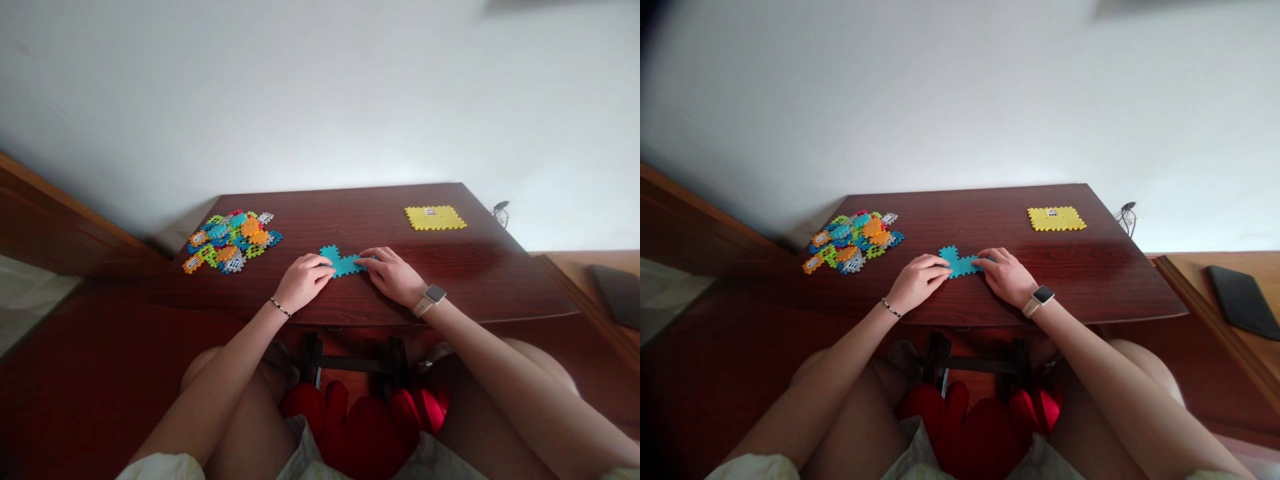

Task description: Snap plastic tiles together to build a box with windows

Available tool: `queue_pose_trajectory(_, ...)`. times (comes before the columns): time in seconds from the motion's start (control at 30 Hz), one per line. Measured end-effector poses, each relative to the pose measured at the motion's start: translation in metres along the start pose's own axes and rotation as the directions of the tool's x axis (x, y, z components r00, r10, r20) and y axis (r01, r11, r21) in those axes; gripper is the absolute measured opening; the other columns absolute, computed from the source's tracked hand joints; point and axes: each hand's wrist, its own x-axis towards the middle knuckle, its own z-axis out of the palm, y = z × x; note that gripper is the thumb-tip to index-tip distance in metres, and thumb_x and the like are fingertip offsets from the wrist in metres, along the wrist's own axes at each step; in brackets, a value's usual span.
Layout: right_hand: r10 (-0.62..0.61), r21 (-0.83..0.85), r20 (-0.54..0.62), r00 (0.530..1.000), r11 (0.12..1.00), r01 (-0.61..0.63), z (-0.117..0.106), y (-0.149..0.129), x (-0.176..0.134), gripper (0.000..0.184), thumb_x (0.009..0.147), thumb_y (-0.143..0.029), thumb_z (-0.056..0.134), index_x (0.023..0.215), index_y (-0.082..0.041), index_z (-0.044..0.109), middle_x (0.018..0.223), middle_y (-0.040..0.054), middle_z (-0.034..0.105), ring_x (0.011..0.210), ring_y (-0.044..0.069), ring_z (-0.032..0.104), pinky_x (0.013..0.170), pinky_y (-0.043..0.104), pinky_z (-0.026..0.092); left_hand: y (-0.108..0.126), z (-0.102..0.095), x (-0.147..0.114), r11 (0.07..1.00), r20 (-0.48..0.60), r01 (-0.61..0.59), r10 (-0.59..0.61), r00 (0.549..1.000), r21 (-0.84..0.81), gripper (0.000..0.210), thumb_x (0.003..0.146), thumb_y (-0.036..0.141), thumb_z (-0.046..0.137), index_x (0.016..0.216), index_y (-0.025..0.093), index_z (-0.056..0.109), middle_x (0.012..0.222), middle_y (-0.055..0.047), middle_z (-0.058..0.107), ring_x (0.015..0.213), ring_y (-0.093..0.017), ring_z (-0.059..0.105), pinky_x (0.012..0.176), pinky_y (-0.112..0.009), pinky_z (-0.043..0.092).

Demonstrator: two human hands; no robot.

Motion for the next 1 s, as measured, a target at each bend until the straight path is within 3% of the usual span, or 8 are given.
queue_pose_trajectory(0.13,0.001,-0.018,0.012,1.0,1.0,-0.001,0.001,-0.003,0.001,0.043,0.104,-0.013,0.053,0.139,-0.026,0.074,0.137,0.0141,0.07,0.126,0.035,0.064,0.112,0.059,0.058,-0.021,-0.018,-0.002,0.995,-0.115,0.096,-0.099,0.988,-0.035,0.022,0.109,0.03,0.062,0.108,0.026,0.083,0.122,-0.007,0.08,0.117,-0.025,0.072,0.109,-0.047,0.06)
queue_pose_trajectory(0.27,0.005,-0.014,0.016,1.0,1.0,-0.005,0.002,-0.004,0.001,0.044,0.103,-0.013,0.054,0.139,-0.028,0.074,0.137,0.0135,0.07,0.127,0.035,0.064,0.111,0.06,0.059,-0.063,-0.042,-0.007,0.967,-0.236,0.256,-0.246,0.94,0.009,0.023,0.108,0.031,0.06,0.119,0.023,0.078,0.126,-0.009,0.078,0.121,-0.027,0.071,0.115,-0.048,0.055)
queue_pose_trajectory(0.4,0.016,-0.011,0.014,1.0,1.0,-0.016,0.002,-0.004,0.001,0.043,0.104,-0.013,0.052,0.138,-0.028,0.074,0.139,0.0128,0.07,0.127,0.035,0.065,0.109,0.06,0.059,-0.116,-0.067,-0.021,0.875,-0.353,0.468,-0.403,0.845,0.122,0.032,0.105,0.035,0.062,0.13,0.018,0.073,0.138,-0.016,0.072,0.135,-0.034,0.063,0.123,-0.052,0.047)
queue_pose_trajectory(0.57,0.013,-0.01,0.008,1.0,1.0,-0.013,0.001,-0.005,0.002,0.043,0.106,-0.014,0.05,0.138,-0.027,0.075,0.138,0.0135,0.07,0.124,0.034,0.066,0.11,0.059,0.06,-0.162,-0.084,-0.048,0.68,-0.477,0.711,-0.572,0.667,0.178,0.044,0.102,0.037,0.062,0.139,0.014,0.068,0.146,-0.021,0.067,0.141,-0.04,0.057,0.126,-0.059,0.041)
queue_pose_trajectory(0.63,0.011,-0.008,0.007,1.0,1.0,-0.011,0.0,-0.006,0.002,0.042,0.106,-0.014,0.05,0.138,-0.028,0.075,0.138,0.0134,0.071,0.124,0.034,0.066,0.109,0.059,0.06,-0.17,-0.084,-0.054,0.599,-0.486,0.776,-0.627,0.608,0.198,0.047,0.103,0.039,0.058,0.142,0.014,0.066,0.154,-0.023,0.062,0.146,-0.042,0.053,0.125,-0.061,0.04)
queue_pose_trajectory(0.7,0.01,-0.007,0.007,1.0,1.0,-0.01,0.0,-0.006,0.002,0.042,0.106,-0.015,0.05,0.138,-0.027,0.075,0.138,0.0134,0.071,0.124,0.034,0.066,0.109,0.059,0.06,-0.172,-0.081,-0.057,0.541,-0.473,0.809,-0.665,0.578,0.23,0.048,0.104,0.041,0.054,0.142,0.014,0.066,0.161,-0.023,0.057,0.151,-0.044,0.048,0.125,-0.062,0.04)
queue_pose_trajectory(0.83,0.012,-0.005,0.012,1.0,1.0,-0.012,-0.001,-0.006,0.002,0.041,0.107,-0.015,0.05,0.138,-0.027,0.075,0.138,0.0137,0.071,0.123,0.034,0.066,0.11,0.058,0.06,-0.174,-0.077,-0.057,0.506,-0.438,0.816,-0.689,0.578,0.279,0.043,0.105,0.041,0.05,0.132,0.015,0.071,0.164,-0.022,0.055,0.154,-0.043,0.045,0.125,-0.063,0.04)
queue_pose_trajectory(1.0,0.012,-0.007,0.016,1.0,1.0,-0.012,-0.001,-0.006,0.001,0.041,0.109,-0.017,0.048,0.138,-0.025,0.075,0.139,0.0142,0.07,0.124,0.035,0.066,0.11,0.059,0.06,-0.179,-0.078,-0.056,0.484,-0.392,0.829,-0.731,0.559,0.279,0.044,0.106,0.045,0.048,0.126,0.013,0.072,0.142,-0.024,0.069,0.138,-0.043,0.059,0.119,-0.058,0.047)
